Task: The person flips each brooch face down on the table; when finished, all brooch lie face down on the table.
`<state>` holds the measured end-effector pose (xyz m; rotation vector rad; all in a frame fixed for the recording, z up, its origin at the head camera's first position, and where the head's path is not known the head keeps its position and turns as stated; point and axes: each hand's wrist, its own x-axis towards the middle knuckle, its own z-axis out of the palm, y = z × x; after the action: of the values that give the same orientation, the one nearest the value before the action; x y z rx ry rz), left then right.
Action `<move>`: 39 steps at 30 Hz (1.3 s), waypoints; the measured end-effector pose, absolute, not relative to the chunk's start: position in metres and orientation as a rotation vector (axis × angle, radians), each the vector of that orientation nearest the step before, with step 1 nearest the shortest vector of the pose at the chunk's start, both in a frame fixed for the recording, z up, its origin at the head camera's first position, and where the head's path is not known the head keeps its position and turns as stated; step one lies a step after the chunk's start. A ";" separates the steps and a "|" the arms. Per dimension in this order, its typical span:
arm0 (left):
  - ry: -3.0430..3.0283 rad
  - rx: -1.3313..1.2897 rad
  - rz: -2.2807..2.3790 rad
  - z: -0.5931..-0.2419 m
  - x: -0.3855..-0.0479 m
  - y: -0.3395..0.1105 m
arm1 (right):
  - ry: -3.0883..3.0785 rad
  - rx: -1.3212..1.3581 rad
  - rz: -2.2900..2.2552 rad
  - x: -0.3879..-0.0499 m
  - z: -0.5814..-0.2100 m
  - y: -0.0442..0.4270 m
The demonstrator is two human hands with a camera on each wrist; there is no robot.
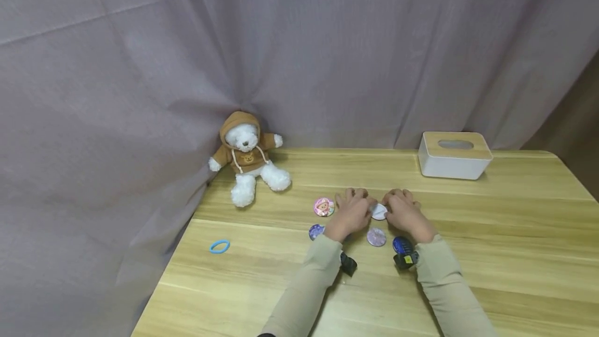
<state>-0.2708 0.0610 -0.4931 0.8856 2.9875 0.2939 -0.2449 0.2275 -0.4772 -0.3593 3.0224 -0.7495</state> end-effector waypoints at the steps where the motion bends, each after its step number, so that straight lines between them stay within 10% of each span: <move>1: 2.991 0.888 0.294 -0.494 -0.270 0.061 | 3.020 -0.348 -0.758 -0.244 -0.478 0.227; 39: 2.952 0.702 0.453 -0.476 -0.274 -0.003 | 2.989 -0.536 -0.709 -0.262 -0.471 0.161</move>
<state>-0.2736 -0.0033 -0.4763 0.7015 2.9515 0.4531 -0.2618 0.1613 -0.4714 -0.5358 2.9893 -0.7087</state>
